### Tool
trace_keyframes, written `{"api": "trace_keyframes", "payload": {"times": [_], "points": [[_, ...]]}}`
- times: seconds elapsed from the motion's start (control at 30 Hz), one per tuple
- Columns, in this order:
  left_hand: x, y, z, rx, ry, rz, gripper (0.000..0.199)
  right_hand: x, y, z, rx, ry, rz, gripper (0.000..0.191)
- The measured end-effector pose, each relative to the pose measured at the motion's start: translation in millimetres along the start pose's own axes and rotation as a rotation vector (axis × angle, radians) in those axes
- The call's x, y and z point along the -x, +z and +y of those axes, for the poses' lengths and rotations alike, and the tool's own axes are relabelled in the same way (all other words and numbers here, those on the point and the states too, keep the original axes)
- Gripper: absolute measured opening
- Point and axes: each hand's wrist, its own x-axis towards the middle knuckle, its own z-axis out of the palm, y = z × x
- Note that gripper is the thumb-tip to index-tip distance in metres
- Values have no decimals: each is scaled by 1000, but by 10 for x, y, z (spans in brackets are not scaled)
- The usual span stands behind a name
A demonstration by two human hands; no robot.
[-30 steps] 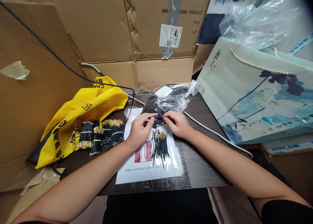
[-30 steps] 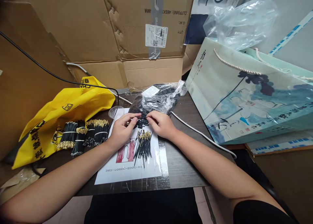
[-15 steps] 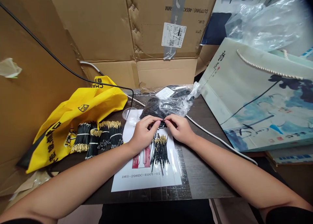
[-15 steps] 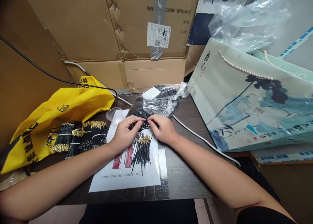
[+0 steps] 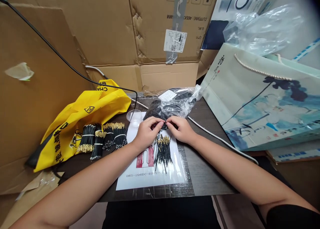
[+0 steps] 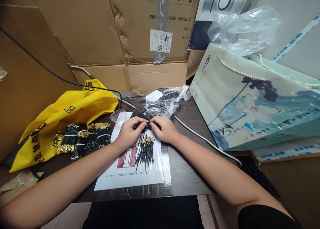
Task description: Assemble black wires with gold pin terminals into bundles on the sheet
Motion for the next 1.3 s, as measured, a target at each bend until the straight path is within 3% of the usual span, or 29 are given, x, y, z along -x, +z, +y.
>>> {"api": "trace_keyframes", "payload": {"times": [0.2,0.47,0.67,0.9,1.13,1.3], "points": [[14,10,-23,31,32,17,20,-2,-10,-50,31,-56,9,15],[21,26,-47,-15,41,97,22,-69,0,-123,-56,190,17,15],[31,32,-63,2,38,127,23,-74,-47,-136,-1,246,-6,12],[19,34,-53,88,-25,138,31,25,-60,-25,186,146,-57,10],[-96,-38,90,61,-33,15,39,112,-23,14,274,87,-96,16],[-35,-75,57,-87,82,-76,38,107,14,30,324,68,-95,16]]}}
